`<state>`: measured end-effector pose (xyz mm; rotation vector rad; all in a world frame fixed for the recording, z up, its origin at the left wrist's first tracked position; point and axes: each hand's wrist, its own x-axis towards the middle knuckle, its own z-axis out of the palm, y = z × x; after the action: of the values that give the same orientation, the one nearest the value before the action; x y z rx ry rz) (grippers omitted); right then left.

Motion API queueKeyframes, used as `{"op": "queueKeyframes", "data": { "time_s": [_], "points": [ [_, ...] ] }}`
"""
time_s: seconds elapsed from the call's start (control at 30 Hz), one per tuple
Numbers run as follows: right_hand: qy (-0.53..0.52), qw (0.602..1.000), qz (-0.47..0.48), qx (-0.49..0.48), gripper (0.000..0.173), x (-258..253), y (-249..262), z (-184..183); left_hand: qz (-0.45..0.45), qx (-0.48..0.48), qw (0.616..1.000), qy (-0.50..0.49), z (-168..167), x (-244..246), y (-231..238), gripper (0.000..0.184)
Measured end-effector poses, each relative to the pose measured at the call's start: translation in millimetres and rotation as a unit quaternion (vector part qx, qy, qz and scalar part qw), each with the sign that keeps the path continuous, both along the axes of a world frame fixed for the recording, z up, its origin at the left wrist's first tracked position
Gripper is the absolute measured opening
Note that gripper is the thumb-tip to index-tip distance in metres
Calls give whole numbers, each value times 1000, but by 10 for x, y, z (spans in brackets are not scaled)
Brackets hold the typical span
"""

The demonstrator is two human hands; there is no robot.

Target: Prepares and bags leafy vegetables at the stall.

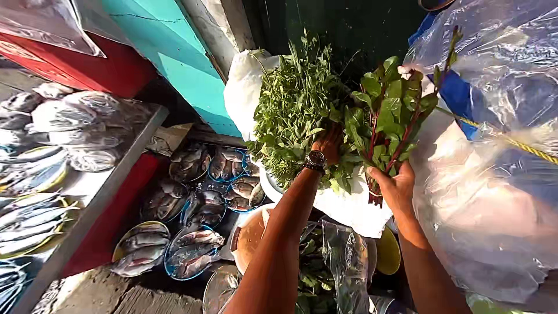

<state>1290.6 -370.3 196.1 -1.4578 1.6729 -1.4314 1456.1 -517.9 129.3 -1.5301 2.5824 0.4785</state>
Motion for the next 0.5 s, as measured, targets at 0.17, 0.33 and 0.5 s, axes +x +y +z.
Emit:
{"op": "queueKeyframes", "data": {
  "time_s": [0.17,0.33,0.5],
  "points": [
    [84,947,10,309,67,-2,-828,-806,-4,-35,999,-13,-403,-69,-46,80],
    [48,951,32,304,76,-62,-729,-966,-31,-29,997,-60,-311,-81,-31,93],
    [47,953,62,292,88,-296,-672,-1089,-103,-59,993,6,357,-22,319,68]
  ]
}}
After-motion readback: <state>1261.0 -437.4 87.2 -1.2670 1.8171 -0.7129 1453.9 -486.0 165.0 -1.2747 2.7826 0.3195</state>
